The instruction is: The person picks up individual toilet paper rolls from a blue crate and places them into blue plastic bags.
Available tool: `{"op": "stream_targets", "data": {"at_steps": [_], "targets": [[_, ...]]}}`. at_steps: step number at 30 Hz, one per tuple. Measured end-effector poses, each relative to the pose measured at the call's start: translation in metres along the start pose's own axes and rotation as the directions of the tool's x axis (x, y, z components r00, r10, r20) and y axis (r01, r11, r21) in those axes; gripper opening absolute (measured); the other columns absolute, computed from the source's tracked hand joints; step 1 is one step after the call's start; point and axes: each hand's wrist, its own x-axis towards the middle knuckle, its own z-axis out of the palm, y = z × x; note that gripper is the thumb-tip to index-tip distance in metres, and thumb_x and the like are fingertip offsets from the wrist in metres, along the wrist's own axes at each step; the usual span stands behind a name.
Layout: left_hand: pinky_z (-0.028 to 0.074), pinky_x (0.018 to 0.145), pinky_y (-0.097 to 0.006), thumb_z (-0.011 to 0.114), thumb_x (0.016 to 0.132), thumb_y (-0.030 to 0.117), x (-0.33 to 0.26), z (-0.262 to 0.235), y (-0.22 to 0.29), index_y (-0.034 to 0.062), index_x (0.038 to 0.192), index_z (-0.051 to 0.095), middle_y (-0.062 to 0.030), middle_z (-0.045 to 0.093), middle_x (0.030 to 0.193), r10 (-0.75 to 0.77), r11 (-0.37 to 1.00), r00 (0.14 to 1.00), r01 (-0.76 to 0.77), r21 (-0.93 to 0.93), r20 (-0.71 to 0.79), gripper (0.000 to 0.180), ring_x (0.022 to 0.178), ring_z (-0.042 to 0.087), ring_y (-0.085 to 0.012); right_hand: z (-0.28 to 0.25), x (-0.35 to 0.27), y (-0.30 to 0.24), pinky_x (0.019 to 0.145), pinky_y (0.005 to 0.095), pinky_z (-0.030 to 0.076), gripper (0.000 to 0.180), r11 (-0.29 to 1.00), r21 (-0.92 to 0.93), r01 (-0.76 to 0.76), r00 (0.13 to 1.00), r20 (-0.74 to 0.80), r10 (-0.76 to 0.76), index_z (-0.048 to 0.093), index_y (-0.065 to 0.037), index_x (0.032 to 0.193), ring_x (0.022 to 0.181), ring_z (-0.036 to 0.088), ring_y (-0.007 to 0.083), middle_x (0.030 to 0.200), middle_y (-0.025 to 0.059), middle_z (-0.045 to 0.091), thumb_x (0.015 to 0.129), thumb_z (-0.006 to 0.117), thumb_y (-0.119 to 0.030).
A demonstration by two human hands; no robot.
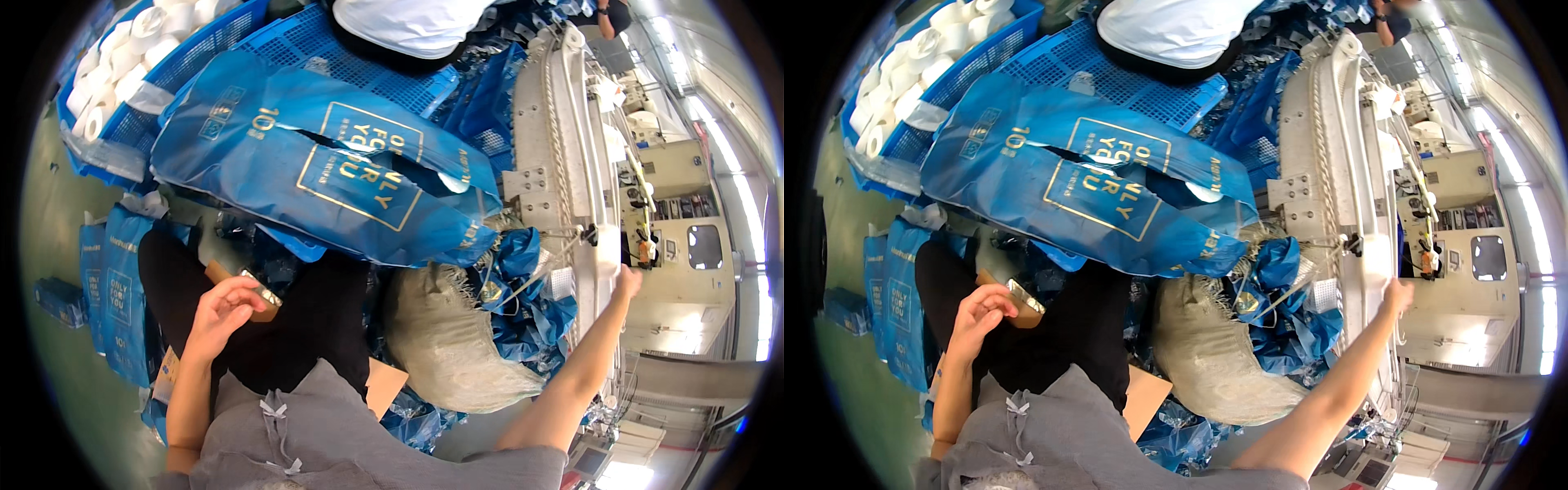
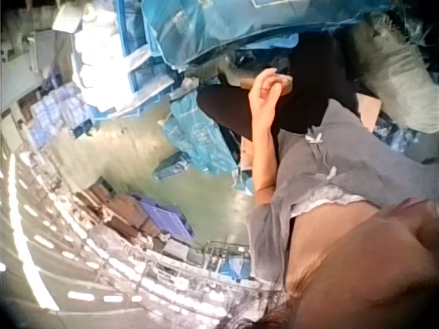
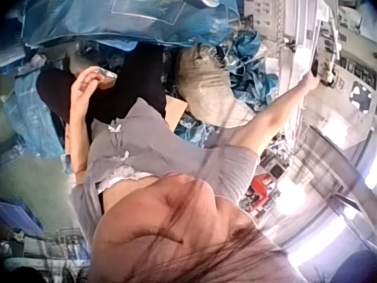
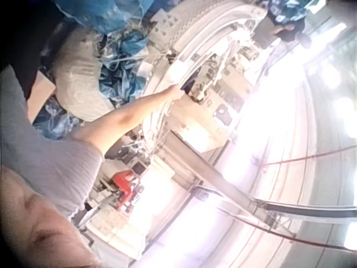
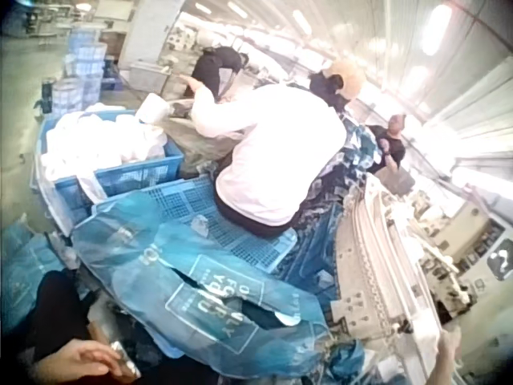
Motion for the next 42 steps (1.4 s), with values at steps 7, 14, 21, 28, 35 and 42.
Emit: {"op": "stream_targets", "data": {"at_steps": [7, 14, 21, 28, 35, 42], "targets": [[0.044, 0.082, -0.024, 0.061, 0.087, 0.009, 0.013, 0.003, 0.006, 0.0031, 0.117, 0.053, -0.0059, 0.063, 0.093, -0.007, 0.999, 0.997, 0.004, 0.046, 0.071, 0.032, 0.089, 0.058, -0.0108, -0.14, -0.218, -0.225, 0.08, 0.0272, 0.048, 0.023, 0.497, 0.866, 0.061, 0.702, 0.316, -0.638, 0.065, -0.002, 0.106, 0.088, 0.062, 0.0151, 0.097, 0.0076, 0.067, 0.091, 0.058, -0.017], [0.045, 0.078, -0.026, 0.063, 0.086, 0.013, 0.0, 0.002, 0.016, 0.0028, 0.116, 0.055, -0.0067, 0.064, 0.092, 0.051, 0.982, 0.997, -0.06, 0.177, 0.051, 0.033, 0.087, 0.058, -0.0119, -0.064, -0.319, -0.321, 0.089, 0.0422, 0.043, 0.054, 0.397, 0.645, 0.653, 0.3, 0.261, -0.918, 0.052, 0.002, 0.115, 0.109, 0.047, 0.0386, 0.119, 0.0212, 0.05, 0.073, 0.075, -0.023], [0.044, 0.078, -0.024, 0.063, 0.085, 0.013, -0.031, -0.023, -0.006, 0.002, 0.113, 0.055, -0.0085, 0.064, 0.09, 0.036, 0.999, 0.993, -0.035, 0.012, -0.113, 0.031, 0.087, 0.059, -0.0132, -0.042, -0.325, -0.318, 0.084, 0.0383, 0.043, 0.05, 0.424, 0.84, 0.338, 0.419, 0.269, -0.867, 0.054, -0.002, 0.096, 0.096, 0.049, 0.032, 0.105, 0.0173, 0.048, 0.062, 0.084, -0.024], [0.045, 0.08, -0.025, 0.061, 0.086, 0.01, -0.026, -0.031, -0.009, 0.002, 0.112, 0.055, -0.0075, 0.063, 0.091, 0.017, 1.0, 0.995, -0.016, 0.004, -0.099, 0.028, 0.087, 0.059, -0.0126, -0.158, -0.285, -0.272, 0.082, 0.0264, 0.043, 0.053, 0.187, 0.807, -0.56, 0.452, 0.486, -0.748, 0.048, 0.001, 0.121, 0.094, 0.055, 0.0144, 0.108, 0.0057, 0.058, 0.075, 0.071, -0.009], [0.045, 0.088, -0.031, 0.057, 0.092, 0.029, 0.0, -0.008, 0.004, 0.0063, 0.129, 0.045, -0.0081, 0.056, 0.113, 0.05, 0.988, 0.991, -0.031, -0.152, 0.122, 0.045, 0.104, 0.054, -0.0158, -0.205, -0.343, -0.206, 0.083, 0.0362, 0.052, 0.069, 0.078, 0.683, -0.726, 0.402, 0.514, -0.758, 0.043, 0.004, 0.127, 0.095, 0.06, 0.027, 0.115, 0.0153, 0.056, 0.069, 0.078, -0.009], [0.046, 0.093, -0.032, 0.055, 0.088, 0.048, -0.007, -0.012, 0.0, 0.0065, 0.136, 0.036, -0.0085, 0.048, 0.123, -0.107, 0.937, 0.979, 0.041, -0.348, -0.173, 0.066, 0.117, 0.048, -0.0188, -0.247, -0.487, -0.282, 0.1, 0.0439, 0.036, 0.051, -0.047, 0.992, -0.113, -0.015, -0.049, -0.999, 0.054, -0.001, 0.107, 0.124, 0.04, 0.0386, 0.133, 0.0221, 0.039, 0.062, 0.077, -0.007]]}}
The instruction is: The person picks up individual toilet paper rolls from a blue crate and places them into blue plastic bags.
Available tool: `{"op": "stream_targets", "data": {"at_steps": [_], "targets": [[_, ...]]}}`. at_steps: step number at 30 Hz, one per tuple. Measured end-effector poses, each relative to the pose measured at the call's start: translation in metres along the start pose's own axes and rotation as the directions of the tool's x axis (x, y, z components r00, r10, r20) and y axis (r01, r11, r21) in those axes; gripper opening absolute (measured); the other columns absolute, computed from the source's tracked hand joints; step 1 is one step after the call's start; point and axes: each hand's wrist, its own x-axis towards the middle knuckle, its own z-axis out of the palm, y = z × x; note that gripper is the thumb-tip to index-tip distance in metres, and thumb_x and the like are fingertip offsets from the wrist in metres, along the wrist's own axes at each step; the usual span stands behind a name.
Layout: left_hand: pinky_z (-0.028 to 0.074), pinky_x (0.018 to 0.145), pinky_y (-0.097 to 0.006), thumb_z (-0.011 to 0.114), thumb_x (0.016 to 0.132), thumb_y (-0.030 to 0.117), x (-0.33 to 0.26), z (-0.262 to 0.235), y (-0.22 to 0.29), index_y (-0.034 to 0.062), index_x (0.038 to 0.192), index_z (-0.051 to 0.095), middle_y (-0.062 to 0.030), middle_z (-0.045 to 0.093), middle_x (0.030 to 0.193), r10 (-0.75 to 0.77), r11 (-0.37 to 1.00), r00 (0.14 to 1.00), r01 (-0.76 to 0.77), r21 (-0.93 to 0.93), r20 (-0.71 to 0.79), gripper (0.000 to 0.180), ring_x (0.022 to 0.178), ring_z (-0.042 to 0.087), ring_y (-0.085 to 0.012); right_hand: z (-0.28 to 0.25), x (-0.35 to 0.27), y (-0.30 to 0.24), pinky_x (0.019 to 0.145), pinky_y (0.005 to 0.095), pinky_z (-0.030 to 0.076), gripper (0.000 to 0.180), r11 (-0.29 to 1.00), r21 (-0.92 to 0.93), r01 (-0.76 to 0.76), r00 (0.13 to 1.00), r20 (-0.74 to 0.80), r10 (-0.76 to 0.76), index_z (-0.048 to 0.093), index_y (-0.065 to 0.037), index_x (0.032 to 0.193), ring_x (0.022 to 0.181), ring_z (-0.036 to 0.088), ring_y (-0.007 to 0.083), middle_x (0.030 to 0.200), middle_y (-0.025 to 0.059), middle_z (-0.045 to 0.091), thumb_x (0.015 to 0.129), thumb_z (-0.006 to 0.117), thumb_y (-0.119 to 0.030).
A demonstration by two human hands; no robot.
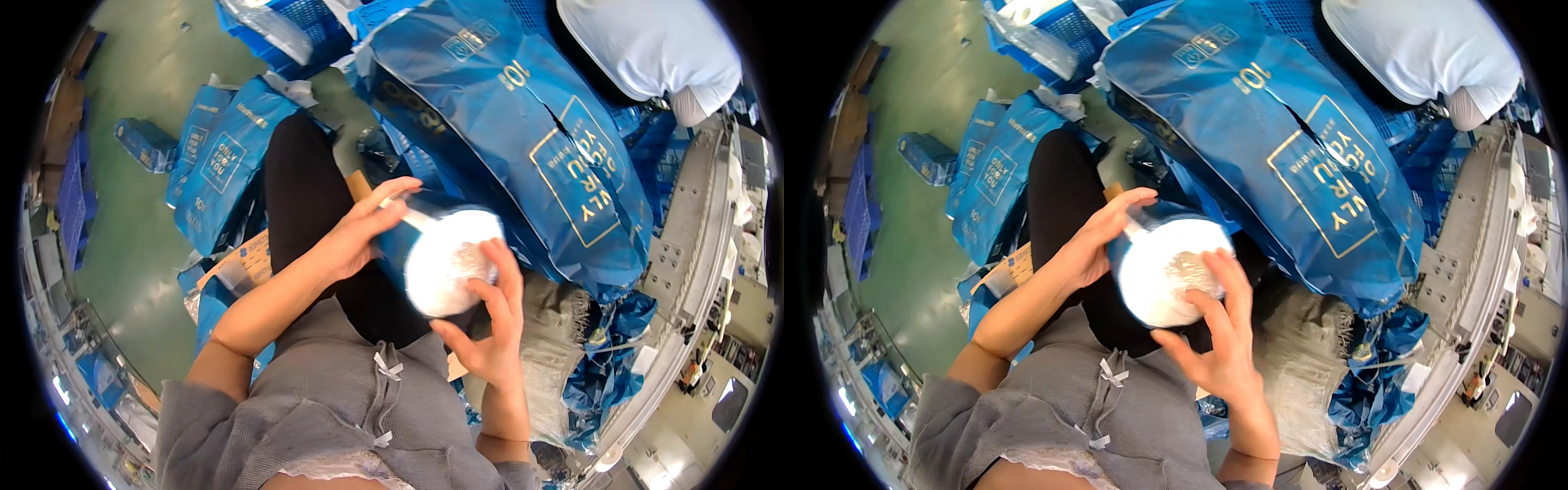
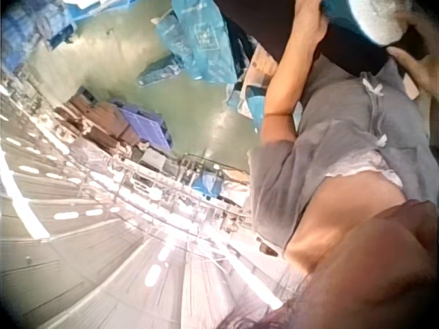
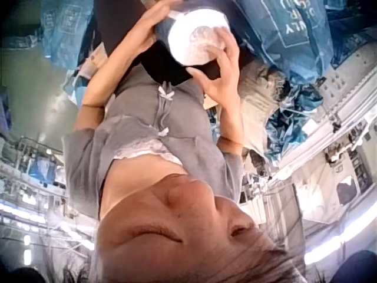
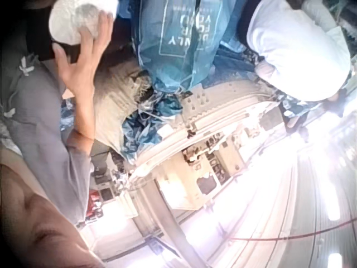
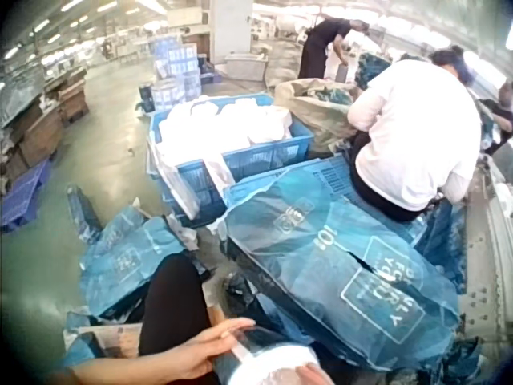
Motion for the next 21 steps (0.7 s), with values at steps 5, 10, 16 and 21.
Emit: {"op": "stream_targets", "data": {"at_steps": [5, 10, 16, 21], "targets": [[0.048, 0.089, -0.03, 0.053, 0.091, 0.043, -0.014, -0.03, -0.014, 0.0035, 0.127, 0.046, -0.0093, 0.051, 0.121, -0.067, 0.988, 0.99, 0.049, -0.145, -0.123, 0.054, 0.104, 0.055, -0.0161, 0.035, 0.015, 0.014, 0.099, 0.0386, 0.037, 0.069, 0.941, 0.191, -0.278, 0.96, 0.016, 0.28, 0.037, 0.0, 0.131, 0.121, 0.042, 0.0304, 0.133, 0.0208, 0.037, 0.072, 0.069, -0.016], [0.047, 0.08, -0.025, 0.064, 0.086, 0.035, -0.024, -0.031, -0.016, 0.0058, 0.121, 0.053, -0.008, 0.058, 0.104, -0.043, 0.992, 0.966, 0.071, 0.104, -0.254, 0.047, 0.096, 0.056, -0.0134, 0.061, 0.021, 0.022, 0.086, 0.041, 0.047, 0.067, 0.812, 0.073, -0.579, 0.805, 0.211, 0.555, 0.032, 0.001, 0.131, 0.095, 0.061, 0.0397, 0.105, 0.0271, 0.058, 0.073, 0.064, -0.008], [0.042, 0.087, -0.028, 0.06, 0.088, 0.022, -0.024, -0.029, 0.009, 0.0017, 0.114, 0.055, -0.0068, 0.059, 0.107, 0.439, 0.588, 0.873, -0.099, 0.803, -0.214, 0.033, 0.102, 0.053, -0.0139, 0.078, 0.021, 0.021, 0.081, 0.0452, 0.047, 0.059, 0.901, 0.027, -0.432, 0.894, 0.146, 0.424, 0.028, 0.001, 0.129, 0.092, 0.059, 0.0449, 0.104, 0.0301, 0.057, 0.08, 0.059, -0.011], [0.041, 0.093, -0.037, 0.07, 0.075, 0.021, -0.05, -0.007, 0.018, 0.0017, 0.109, 0.059, -0.0157, 0.06, 0.11, 0.397, 0.075, 0.896, -0.248, 0.966, 0.199, 0.041, 0.109, 0.054, -0.0322, 0.103, 0.02, 0.023, 0.064, 0.0493, 0.049, 0.033, 0.933, -0.258, -0.252, 0.947, 0.131, 0.293, 0.044, 0.002, 0.118, 0.074, 0.061, 0.0436, 0.092, 0.0278, 0.06, 0.091, 0.049, -0.017]]}}
